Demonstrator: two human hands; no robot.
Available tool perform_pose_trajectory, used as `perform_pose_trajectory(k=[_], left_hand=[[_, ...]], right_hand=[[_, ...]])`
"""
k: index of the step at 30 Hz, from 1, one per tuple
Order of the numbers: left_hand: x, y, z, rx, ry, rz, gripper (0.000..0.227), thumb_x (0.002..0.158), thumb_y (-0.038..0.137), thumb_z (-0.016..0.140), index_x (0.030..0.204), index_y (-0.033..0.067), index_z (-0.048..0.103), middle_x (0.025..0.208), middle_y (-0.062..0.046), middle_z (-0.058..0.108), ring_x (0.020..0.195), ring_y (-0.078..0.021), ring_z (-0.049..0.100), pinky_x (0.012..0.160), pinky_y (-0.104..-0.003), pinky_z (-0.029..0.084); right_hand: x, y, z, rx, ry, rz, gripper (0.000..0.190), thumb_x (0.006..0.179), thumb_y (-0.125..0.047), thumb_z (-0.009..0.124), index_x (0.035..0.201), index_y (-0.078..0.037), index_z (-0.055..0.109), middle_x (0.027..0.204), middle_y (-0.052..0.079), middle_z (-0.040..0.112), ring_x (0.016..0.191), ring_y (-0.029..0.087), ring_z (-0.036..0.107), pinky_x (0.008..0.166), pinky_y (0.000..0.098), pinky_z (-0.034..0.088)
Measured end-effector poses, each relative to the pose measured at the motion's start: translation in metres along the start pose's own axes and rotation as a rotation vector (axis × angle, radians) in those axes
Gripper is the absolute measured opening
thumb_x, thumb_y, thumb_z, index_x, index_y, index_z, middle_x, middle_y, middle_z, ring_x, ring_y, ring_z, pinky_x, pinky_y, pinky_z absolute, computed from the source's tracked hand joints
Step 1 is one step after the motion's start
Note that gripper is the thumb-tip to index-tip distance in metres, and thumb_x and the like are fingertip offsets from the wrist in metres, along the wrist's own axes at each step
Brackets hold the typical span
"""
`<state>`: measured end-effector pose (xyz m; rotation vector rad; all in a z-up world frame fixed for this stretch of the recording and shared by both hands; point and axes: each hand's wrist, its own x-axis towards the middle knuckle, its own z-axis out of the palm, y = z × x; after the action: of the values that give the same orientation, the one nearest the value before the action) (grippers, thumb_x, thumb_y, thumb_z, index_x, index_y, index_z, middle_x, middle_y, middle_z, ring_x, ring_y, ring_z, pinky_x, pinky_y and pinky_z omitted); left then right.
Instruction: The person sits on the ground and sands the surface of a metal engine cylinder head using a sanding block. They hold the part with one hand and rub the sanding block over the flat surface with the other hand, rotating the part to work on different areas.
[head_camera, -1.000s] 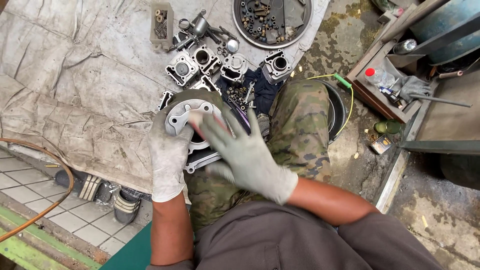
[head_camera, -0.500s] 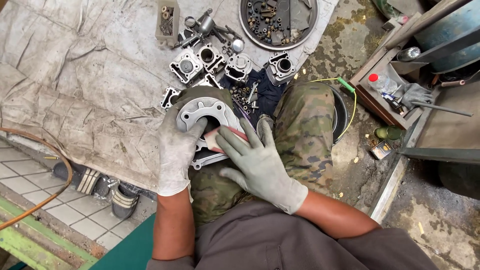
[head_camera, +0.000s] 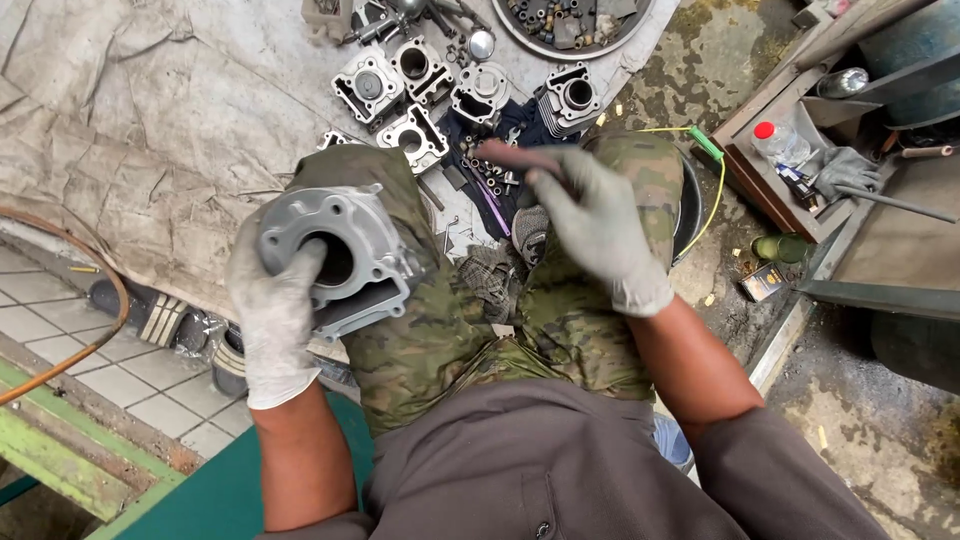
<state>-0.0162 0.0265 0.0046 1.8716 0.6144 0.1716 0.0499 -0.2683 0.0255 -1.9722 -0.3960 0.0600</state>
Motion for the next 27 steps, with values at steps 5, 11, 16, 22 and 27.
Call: perform_pose_trajectory(k=[5, 11, 16, 22, 27], left_hand=[[-0.004, -0.021, -0.025, -0.014, 0.089, -0.012, 0.043, 0.079, 0.006, 0.082, 0.118, 0.0200, 0.069, 0.092, 0.003, 0.063, 0.084, -0.0075, 0.058, 0.078, -0.023, 0.049], [-0.013, -0.021, -0.041, 0.025, 0.151, -0.015, 0.039, 0.079, 0.006, 0.083, 0.114, 0.0183, 0.069, 0.089, 0.003, 0.063, 0.082, -0.0056, 0.057, 0.076, -0.022, 0.049], [-0.019, -0.029, -0.051, 0.028, 0.170, 0.025, 0.039, 0.079, 0.005, 0.084, 0.113, 0.0148, 0.069, 0.092, 0.000, 0.063, 0.085, -0.0079, 0.058, 0.082, -0.025, 0.050], [-0.038, -0.025, -0.060, -0.069, 0.214, 0.014, 0.047, 0.078, 0.013, 0.088, 0.120, 0.0136, 0.068, 0.098, -0.002, 0.064, 0.090, -0.0110, 0.060, 0.092, -0.028, 0.052], [-0.049, -0.022, -0.068, -0.142, 0.192, 0.008, 0.058, 0.082, 0.021, 0.068, 0.136, 0.0029, 0.057, 0.128, -0.014, 0.066, 0.118, -0.0244, 0.065, 0.103, -0.035, 0.056]], right_hand=[[0.054, 0.024, 0.030, -0.206, -0.070, 0.371, 0.023, 0.092, -0.041, 0.066, 0.112, -0.032, 0.074, 0.084, -0.001, 0.074, 0.094, 0.023, 0.074, 0.079, 0.0406, 0.055], [0.099, 0.100, 0.105, -0.169, -0.237, 0.521, 0.033, 0.084, -0.044, 0.060, 0.099, -0.020, 0.076, 0.074, 0.001, 0.074, 0.091, 0.027, 0.074, 0.083, 0.0411, 0.055], [0.089, 0.220, 0.172, -0.384, -0.361, 0.658, 0.036, 0.079, -0.057, 0.062, 0.098, -0.032, 0.079, 0.099, -0.002, 0.078, 0.110, 0.024, 0.070, 0.095, 0.0412, 0.056], [0.065, 0.201, 0.182, -0.355, -0.451, 0.695, 0.039, 0.086, -0.026, 0.049, 0.104, -0.004, 0.076, 0.111, 0.023, 0.074, 0.118, 0.041, 0.065, 0.101, 0.0499, 0.051], [0.046, 0.273, 0.221, -0.056, -0.422, 1.022, 0.028, 0.082, -0.031, 0.071, 0.102, -0.016, 0.083, 0.108, 0.003, 0.079, 0.102, 0.020, 0.072, 0.087, 0.0286, 0.055]])
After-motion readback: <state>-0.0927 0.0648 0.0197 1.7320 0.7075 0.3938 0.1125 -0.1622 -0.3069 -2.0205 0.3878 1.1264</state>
